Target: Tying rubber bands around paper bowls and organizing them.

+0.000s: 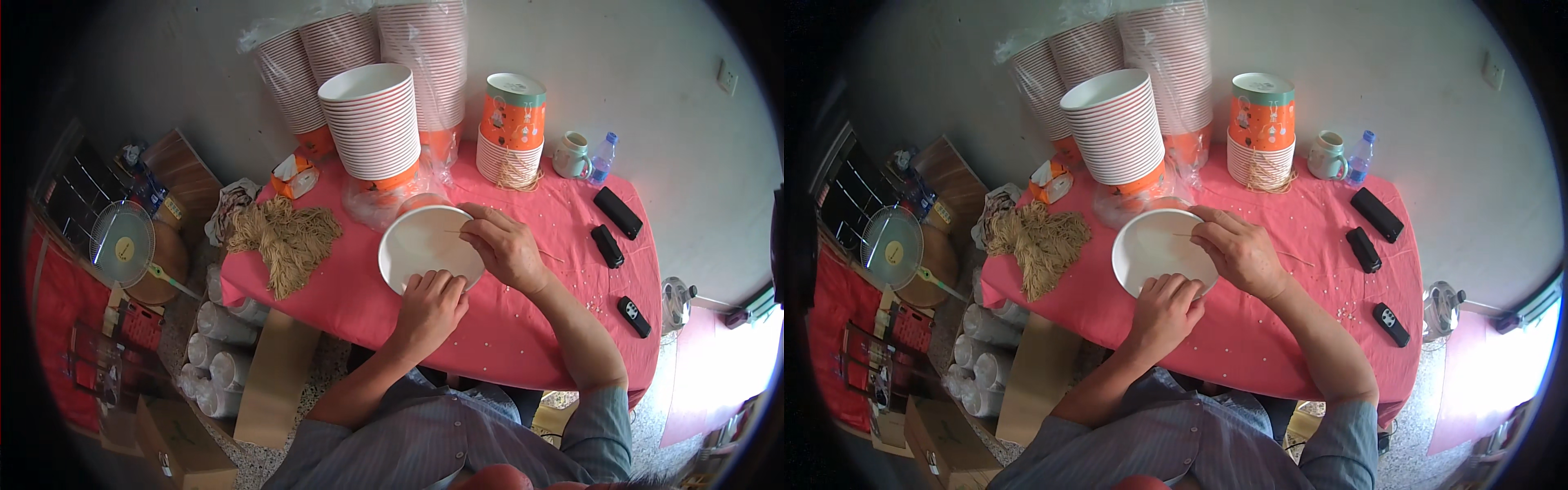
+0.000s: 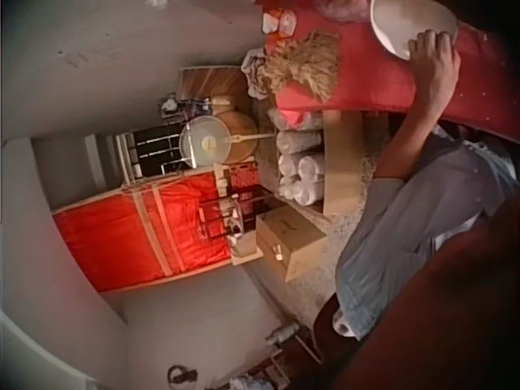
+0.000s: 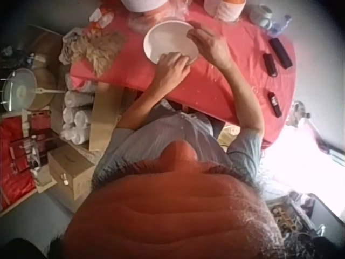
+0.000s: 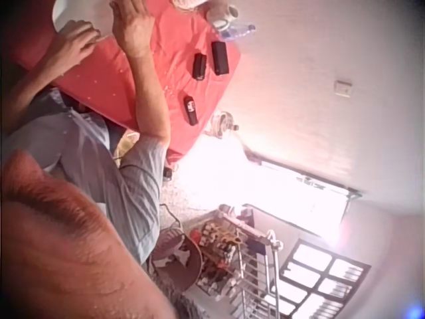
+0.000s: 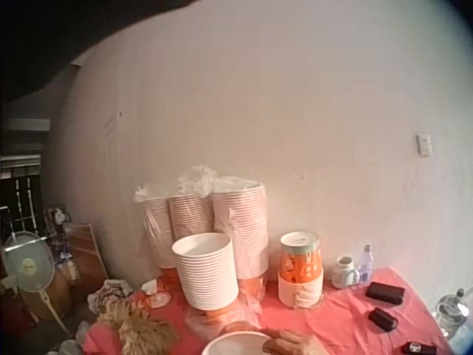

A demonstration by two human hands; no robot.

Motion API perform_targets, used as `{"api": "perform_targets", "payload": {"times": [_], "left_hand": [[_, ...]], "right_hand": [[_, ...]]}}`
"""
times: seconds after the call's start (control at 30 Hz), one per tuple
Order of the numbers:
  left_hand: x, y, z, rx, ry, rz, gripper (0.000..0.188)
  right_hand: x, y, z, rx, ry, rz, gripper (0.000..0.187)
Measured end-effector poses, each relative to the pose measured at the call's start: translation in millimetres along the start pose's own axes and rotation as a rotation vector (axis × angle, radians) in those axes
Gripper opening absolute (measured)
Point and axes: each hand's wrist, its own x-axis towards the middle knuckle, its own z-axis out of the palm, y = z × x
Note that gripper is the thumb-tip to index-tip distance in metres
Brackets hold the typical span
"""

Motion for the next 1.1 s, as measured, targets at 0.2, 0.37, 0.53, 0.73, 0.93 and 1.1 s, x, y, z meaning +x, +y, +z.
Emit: {"api": "perform_targets", "payload": {"times": [0.2, 0.37, 0.53, 0.73, 0.93, 1.1], "left_hand": [[18, -12, -18, -0.24, 0.274, -0.203, 0.015], [14, -25, -19, -0.407, 0.347, -0.352, 0.02], [5, -25, -14, -0.438, 0.325, -0.395, 0.021], [7, -27, -11, -0.413, 0.326, -0.373, 0.018], [10, -22, -11, -0.405, 0.348, -0.342, 0.02], [12, -19, -10, -0.432, 0.338, -0.323, 0.02]], "right_hand": [[18, -33, -34, 0.281, 0.19, 0.121, 0.006], [18, -39, -47, 0.437, -0.029, 0.308, 0.006], [12, -28, -23, 0.313, -0.175, 0.228, 0.011], [7, -26, -15, 0.255, -0.164, 0.216, 0.012], [6, -28, -17, 0.214, -0.145, 0.182, 0.013], [8, -32, -20, 0.211, -0.17, 0.226, 0.013]]}}
